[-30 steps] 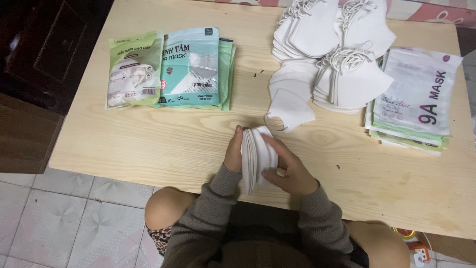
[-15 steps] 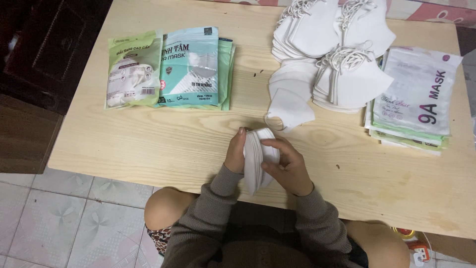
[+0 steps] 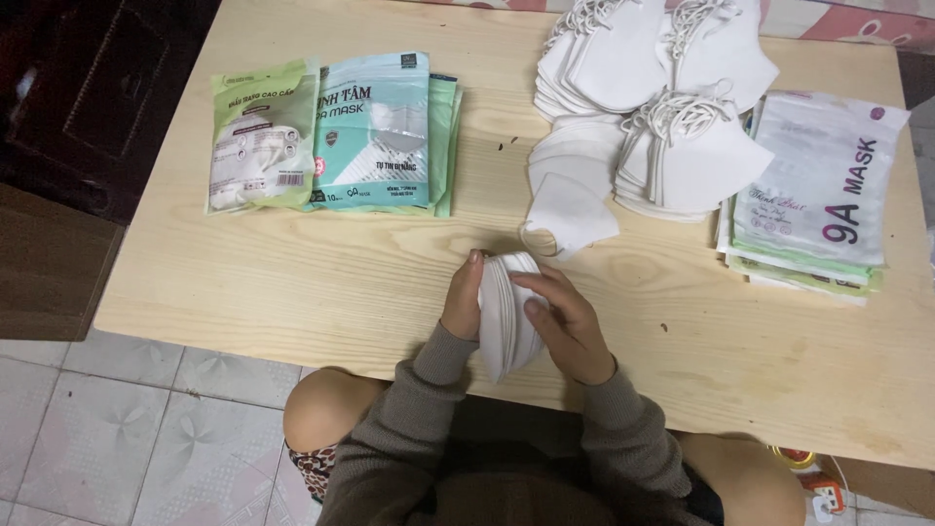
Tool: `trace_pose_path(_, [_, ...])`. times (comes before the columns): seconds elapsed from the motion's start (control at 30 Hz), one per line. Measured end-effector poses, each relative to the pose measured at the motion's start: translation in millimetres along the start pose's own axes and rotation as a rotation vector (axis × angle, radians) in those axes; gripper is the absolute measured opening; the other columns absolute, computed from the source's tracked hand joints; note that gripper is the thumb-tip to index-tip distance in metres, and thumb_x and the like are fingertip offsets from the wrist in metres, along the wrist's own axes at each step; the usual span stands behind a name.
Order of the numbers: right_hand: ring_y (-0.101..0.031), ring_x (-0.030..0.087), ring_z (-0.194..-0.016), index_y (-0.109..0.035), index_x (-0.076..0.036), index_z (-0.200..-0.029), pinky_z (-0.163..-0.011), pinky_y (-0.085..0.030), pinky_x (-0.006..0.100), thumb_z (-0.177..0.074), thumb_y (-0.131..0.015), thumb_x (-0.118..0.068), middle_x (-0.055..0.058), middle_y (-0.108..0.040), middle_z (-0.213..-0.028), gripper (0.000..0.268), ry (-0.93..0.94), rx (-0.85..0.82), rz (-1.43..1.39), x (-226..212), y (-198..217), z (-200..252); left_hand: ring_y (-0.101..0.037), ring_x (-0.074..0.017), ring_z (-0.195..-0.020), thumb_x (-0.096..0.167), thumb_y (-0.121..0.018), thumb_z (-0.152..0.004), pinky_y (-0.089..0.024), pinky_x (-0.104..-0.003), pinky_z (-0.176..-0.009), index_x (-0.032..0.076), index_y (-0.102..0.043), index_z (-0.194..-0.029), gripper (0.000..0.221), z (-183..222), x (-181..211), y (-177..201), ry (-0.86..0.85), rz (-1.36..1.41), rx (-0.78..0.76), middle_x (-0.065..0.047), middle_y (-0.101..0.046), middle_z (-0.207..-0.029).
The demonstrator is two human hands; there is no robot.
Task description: Preparing and packaging face masks by stretching ear loops and stacking them for bagging.
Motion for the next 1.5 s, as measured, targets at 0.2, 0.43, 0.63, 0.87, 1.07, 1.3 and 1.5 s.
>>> trace_pose_path(0.2, [-0.053,0.033,-0.131,-0.064,0.0,-0.133,-0.107,-0.043,0.055,-0.082,-0.081,-0.006,0.022,-0.058,-0.138,0.053,-0.032,-0.026,0.061,16.1,6.0,6.9,-0.059,-0.0133,-0.088,0.044,-0.043,-0.111,-0.049,-0.032,-0.096,0.015,-0.063,-0.09,0.041,-2.3,-9.0,6.0,0.012,-0.032,-0.012,-0.001,-0.065,-0.088])
trace_pose_path(0.43, [-0.049,0.033,-0.137,-0.06,0.002,-0.137,-0.11,-0.04,0.055,-0.085,-0.076,-0.004,0.024,-0.054,-0.143,0.055,-0.029,-0.051,-0.004,21.0,7.9,9.0,-0.064,-0.0138,-0.087,0.045,-0.044,-0.11,-0.05,-0.031,-0.094,0.012,-0.067,-0.091,0.044,-3.3,-7.7,5.2,0.022,0.009,-0.006,-0.005,-0.069,-0.086])
trace_pose_path(0.63, [-0.045,0.033,-0.141,-0.057,0.0,-0.141,-0.113,-0.037,0.052,-0.101,-0.056,-0.006,0.02,-0.052,-0.146,0.04,0.066,-0.058,0.164,-0.4,3.9,2.0,-0.064,-0.0151,-0.087,0.045,-0.044,-0.111,-0.051,-0.033,-0.094,0.012,-0.067,-0.09,0.046,-5.9,-21.7,17.6,0.015,-0.041,-0.01,-0.006,-0.07,-0.087])
trace_pose_path(0.87, [-0.05,0.036,-0.136,-0.06,-0.001,-0.137,-0.111,-0.039,0.054,-0.087,-0.077,-0.01,0.022,-0.052,-0.144,0.054,0.073,-0.059,0.158,1.1,3.3,1.5,-0.064,-0.0139,-0.087,0.046,-0.045,-0.11,-0.051,-0.031,-0.094,0.013,-0.066,-0.092,0.043,-1.2,-10.1,7.3,-0.003,-0.038,0.0,-0.004,-0.069,-0.087])
trace_pose_path(1.07, [-0.051,0.034,-0.135,-0.062,-0.001,-0.136,-0.11,-0.039,0.055,-0.089,-0.076,-0.011,0.023,-0.053,-0.144,0.05,0.031,-0.046,0.116,9.9,6.1,3.6,-0.063,-0.0159,-0.087,0.047,-0.044,-0.11,-0.05,-0.033,-0.095,0.012,-0.067,-0.091,0.046,-12.9,-23.6,21.4,-0.025,-0.068,-0.025,-0.006,-0.069,-0.086])
trace_pose_path(1.3, [-0.044,0.032,-0.141,-0.054,-0.004,-0.146,-0.114,-0.035,0.054,-0.087,-0.077,-0.009,0.021,-0.046,-0.151,0.064,0.003,-0.056,0.085,11.4,4.7,7.1,-0.061,-0.0154,-0.093,0.047,-0.048,-0.109,-0.049,-0.034,-0.098,0.013,-0.065,-0.096,0.04,-6.5,-26.0,20.1,-0.005,-0.06,0.002,-0.004,-0.067,-0.092])
trace_pose_path(1.5, [-0.043,0.032,-0.141,-0.054,-0.003,-0.145,-0.114,-0.035,0.054,-0.084,-0.082,-0.012,0.022,-0.045,-0.151,0.067,-0.037,-0.06,0.068,16.7,6.6,8.4,-0.061,-0.0159,-0.092,0.047,-0.044,-0.11,-0.047,-0.034,-0.099,0.012,-0.065,-0.096,0.043,-23.4,-66.1,56.6,0.019,-0.051,0.009,-0.005,-0.067,-0.092])
Point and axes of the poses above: each hand's wrist, its own z-axis away from the middle knuckle, its own y-axis out of the back of the hand, x = y × z, the point moved 6 cm from there along -z, towards the middle knuckle
